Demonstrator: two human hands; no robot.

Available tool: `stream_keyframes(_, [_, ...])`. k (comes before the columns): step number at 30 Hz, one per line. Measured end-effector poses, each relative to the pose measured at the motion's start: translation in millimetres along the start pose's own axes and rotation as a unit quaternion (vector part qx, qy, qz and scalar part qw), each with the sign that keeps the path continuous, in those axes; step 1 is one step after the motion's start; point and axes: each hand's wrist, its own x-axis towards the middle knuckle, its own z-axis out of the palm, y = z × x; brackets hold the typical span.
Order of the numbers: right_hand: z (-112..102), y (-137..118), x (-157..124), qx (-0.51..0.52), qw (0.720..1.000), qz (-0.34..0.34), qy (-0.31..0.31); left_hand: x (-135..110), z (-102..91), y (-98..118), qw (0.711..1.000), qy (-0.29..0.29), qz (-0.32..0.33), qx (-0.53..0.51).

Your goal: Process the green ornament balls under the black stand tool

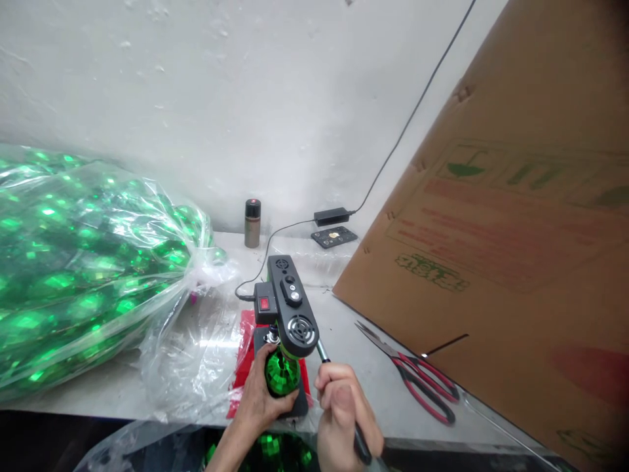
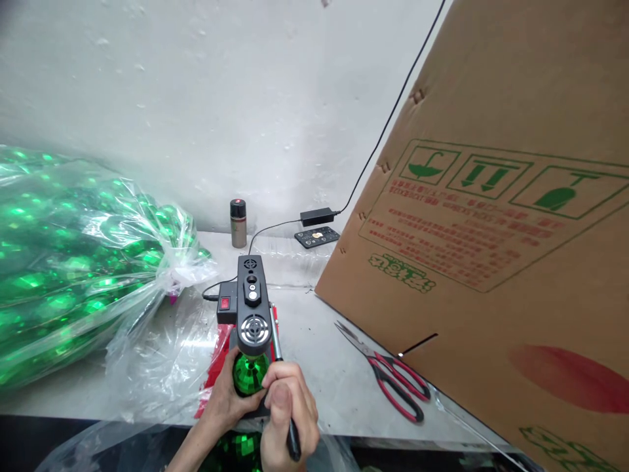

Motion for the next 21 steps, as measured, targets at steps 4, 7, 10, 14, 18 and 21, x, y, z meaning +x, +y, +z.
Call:
stream_keyframes(4, [1.7, -2.8, 2.4, -0.004, 1.000, -0.008, 0.010, 0.5, 0.0, 2.0, 1.000, 0.004, 0.010, 0.012])
stream_keyframes(7, [2.0, -3.2, 2.2, -0.009, 1.000, -0.008, 0.017, 0.8, 1.0, 1.9, 1.000, 0.007, 0.014, 0.019])
stream_keyframes(10, [1.3, -1.3, 0.1, -0.011, 1.000, -0.005, 0.021, 1.0, 2.2, 0.7, 1.000, 0.014, 0.019, 0.016])
stream_keyframes(14, [-0.9, 3.1, -4.1, -0.017, 1.000, 0.004, 0.021, 1.2, 2.1, 0.5, 1.000, 0.006, 0.022, 0.012])
stream_keyframes(18, [-1.3, 5.3, -6.1, -0.009, 1.000, 0.007, 0.017, 1.5, 1.9, 1.0, 1.000, 0.003, 0.022, 0.013])
stream_keyframes(21, [0.4, 4.5, -5.3, -0.001, 1.000, 0.005, 0.018, 1.7, 3.0, -0.1, 0.999, 0.009, 0.025, 0.020])
